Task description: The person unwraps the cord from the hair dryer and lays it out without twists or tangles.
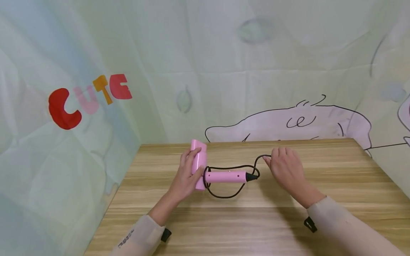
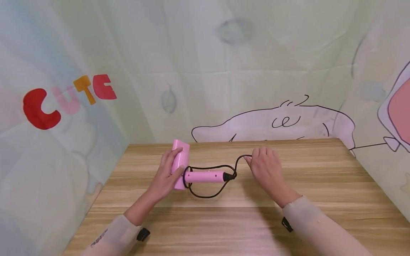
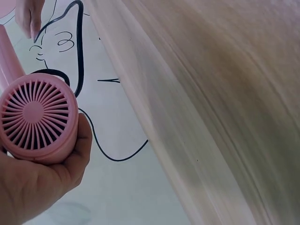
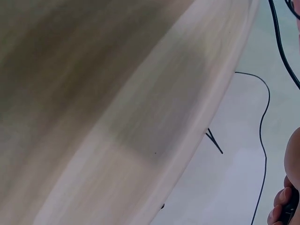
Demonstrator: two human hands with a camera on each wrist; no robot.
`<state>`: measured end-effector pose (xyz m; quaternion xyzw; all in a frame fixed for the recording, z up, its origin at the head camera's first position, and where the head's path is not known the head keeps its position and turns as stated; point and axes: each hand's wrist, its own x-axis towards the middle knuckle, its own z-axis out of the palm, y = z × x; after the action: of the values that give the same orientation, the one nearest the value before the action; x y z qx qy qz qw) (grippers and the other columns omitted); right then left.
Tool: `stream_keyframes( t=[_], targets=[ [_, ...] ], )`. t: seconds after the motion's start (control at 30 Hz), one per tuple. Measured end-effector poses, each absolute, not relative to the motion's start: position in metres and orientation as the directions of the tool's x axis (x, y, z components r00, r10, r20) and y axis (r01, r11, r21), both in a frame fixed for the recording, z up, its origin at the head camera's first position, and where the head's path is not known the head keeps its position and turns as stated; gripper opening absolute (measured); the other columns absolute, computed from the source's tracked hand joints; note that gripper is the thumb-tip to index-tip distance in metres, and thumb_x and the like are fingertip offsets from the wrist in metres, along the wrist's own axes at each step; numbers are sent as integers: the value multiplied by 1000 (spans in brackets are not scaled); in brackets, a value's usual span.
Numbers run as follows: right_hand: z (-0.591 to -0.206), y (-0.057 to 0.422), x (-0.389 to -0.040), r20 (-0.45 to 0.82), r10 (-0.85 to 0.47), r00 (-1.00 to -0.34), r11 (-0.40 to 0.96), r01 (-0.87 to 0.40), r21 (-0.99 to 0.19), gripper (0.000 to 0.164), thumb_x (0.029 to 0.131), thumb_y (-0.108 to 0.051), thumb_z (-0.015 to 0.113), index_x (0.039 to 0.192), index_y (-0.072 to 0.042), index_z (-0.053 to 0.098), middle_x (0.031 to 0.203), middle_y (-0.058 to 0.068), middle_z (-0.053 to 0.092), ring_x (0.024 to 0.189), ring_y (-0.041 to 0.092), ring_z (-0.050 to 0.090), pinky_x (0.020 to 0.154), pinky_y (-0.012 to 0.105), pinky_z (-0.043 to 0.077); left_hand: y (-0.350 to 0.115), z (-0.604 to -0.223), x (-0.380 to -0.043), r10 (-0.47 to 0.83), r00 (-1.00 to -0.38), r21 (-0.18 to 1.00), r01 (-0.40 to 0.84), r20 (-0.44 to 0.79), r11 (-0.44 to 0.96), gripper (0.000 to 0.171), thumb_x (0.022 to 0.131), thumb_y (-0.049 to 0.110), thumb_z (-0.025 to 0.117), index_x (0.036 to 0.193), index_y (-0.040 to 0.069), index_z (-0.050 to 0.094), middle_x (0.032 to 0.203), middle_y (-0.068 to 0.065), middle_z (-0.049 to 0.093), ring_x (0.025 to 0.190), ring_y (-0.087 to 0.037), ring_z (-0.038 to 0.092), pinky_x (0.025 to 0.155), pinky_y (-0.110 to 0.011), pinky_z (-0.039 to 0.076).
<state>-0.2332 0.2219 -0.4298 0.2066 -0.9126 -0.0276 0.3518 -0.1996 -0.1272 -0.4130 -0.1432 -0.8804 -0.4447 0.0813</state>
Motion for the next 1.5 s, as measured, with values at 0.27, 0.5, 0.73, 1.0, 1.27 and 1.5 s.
stream_keyframes(
  t=[0.27,0.5,0.73,1.0,1.27,1.5],
  targets=[
    [-422,223,-246,626,-339,-702,938,-303,169,51,100,-34,60,67,-6,33,63,7,31,56,26,33,48,33,28,-128,-418,-197,221,-938,750,346,266,564,61,100,18,56,155,32,35,160,-13,23,113,-39,57,75,-42,59],
    [-412,224,-254,595,-316,-739,948,-269,169,51,102,-33,59,68,-5,33,63,8,32,57,26,33,50,33,27,-129,-418,-194,284,-923,744,379,260,551,60,101,19,57,155,32,36,160,-10,25,113,-35,56,82,-45,56],
    [-395,225,-267,594,-289,-751,957,-238,165,52,104,-33,57,68,-4,33,63,10,33,58,29,37,50,36,30,-130,-421,-193,336,-914,748,384,226,541,59,102,21,56,155,37,35,161,-6,22,114,-33,55,88,-46,54],
    [-375,221,-281,617,-257,-744,966,-220,137,53,106,-33,53,67,-3,33,63,11,35,60,32,39,53,39,33,-131,-422,-191,417,-886,741,418,205,525,58,103,22,56,156,34,36,160,-5,24,113,-32,55,83,-43,55],
    [-353,215,-289,619,-239,-748,971,-184,153,54,106,-34,50,67,-1,34,64,12,35,60,31,38,53,38,32,-131,-424,-190,493,-846,704,476,203,527,59,102,23,59,156,34,36,160,-5,25,113,-29,55,84,-42,53],
    [-330,211,-292,677,-199,-708,980,-138,143,55,107,-37,49,69,0,34,65,12,35,61,32,38,53,39,32,-131,-426,-188,530,-833,691,477,159,543,57,104,27,56,156,34,34,160,-5,24,112,-28,56,82,-40,54]
  ],
)
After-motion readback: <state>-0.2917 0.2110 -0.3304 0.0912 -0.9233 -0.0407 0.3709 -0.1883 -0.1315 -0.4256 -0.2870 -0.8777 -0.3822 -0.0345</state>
